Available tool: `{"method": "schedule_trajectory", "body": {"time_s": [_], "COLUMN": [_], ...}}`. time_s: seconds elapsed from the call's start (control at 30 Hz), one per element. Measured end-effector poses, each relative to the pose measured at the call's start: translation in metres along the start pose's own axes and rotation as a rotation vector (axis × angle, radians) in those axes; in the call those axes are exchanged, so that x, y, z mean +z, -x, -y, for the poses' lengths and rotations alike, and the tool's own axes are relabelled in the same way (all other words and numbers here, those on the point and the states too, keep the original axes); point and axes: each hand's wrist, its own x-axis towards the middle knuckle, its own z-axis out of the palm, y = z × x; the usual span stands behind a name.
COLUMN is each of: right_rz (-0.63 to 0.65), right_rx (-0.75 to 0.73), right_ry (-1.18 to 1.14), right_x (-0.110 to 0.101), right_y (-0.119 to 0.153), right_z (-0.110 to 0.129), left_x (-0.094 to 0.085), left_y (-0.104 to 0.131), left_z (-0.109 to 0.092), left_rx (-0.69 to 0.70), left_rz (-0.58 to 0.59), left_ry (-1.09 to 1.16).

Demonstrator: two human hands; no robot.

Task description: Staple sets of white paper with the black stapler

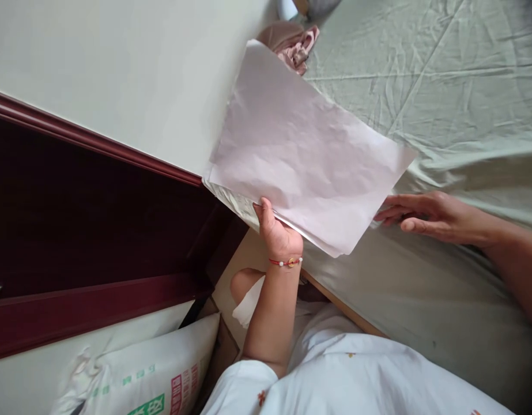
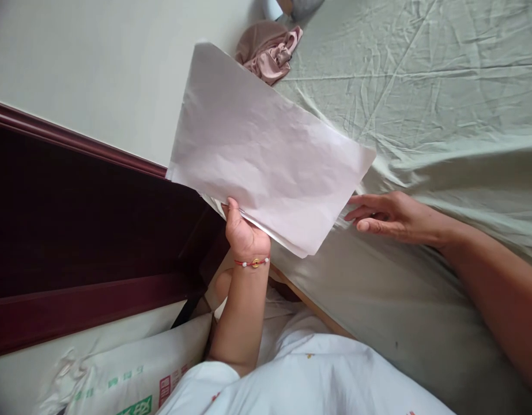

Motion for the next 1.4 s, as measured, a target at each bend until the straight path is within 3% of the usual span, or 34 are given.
{"method": "schedule_trajectory", "body": {"time_s": [0.2, 0.43, 0.6, 0.73, 1.0, 1.17, 1.4], "right_rz": [-0.084, -0.242, -0.311, -0.41, -0.553, -0.412, -0.395], "right_rx": [-0.053, -0.068, 0.022, 0.059, -0.123, -0.061, 0.103], "right_ry": [-0.375, -0.605, -0.656, -0.72, -0.581, -0.781, -0.938], "right_x": [0.011, 0.022, 0.029, 0.033, 0.035, 0.034, 0.033], "right_y": [-0.005, -0.006, -0.008, -0.013, -0.02, -0.015, -0.01], "right_z": [0.01, 0.016, 0.02, 0.016, 0.016, 0.023, 0.027], "left_x": [0.016, 0.016, 0.017, 0.019, 0.025, 0.029, 0.026], "left_y": [0.01, 0.012, 0.019, 0.027, 0.03, 0.031, 0.034], "left_z": [0.005, 0.014, 0.022, 0.021, 0.002, -0.002, 0.011], "left_rx": [-0.082, -0.08, -0.114, -0.236, -0.341, -0.35, -0.362], "left_rz": [0.1, 0.114, 0.149, 0.182, 0.165, 0.156, 0.179], "left_ry": [0.064, 0.018, -0.007, 0.138, 0.375, 0.358, 0.38]}}
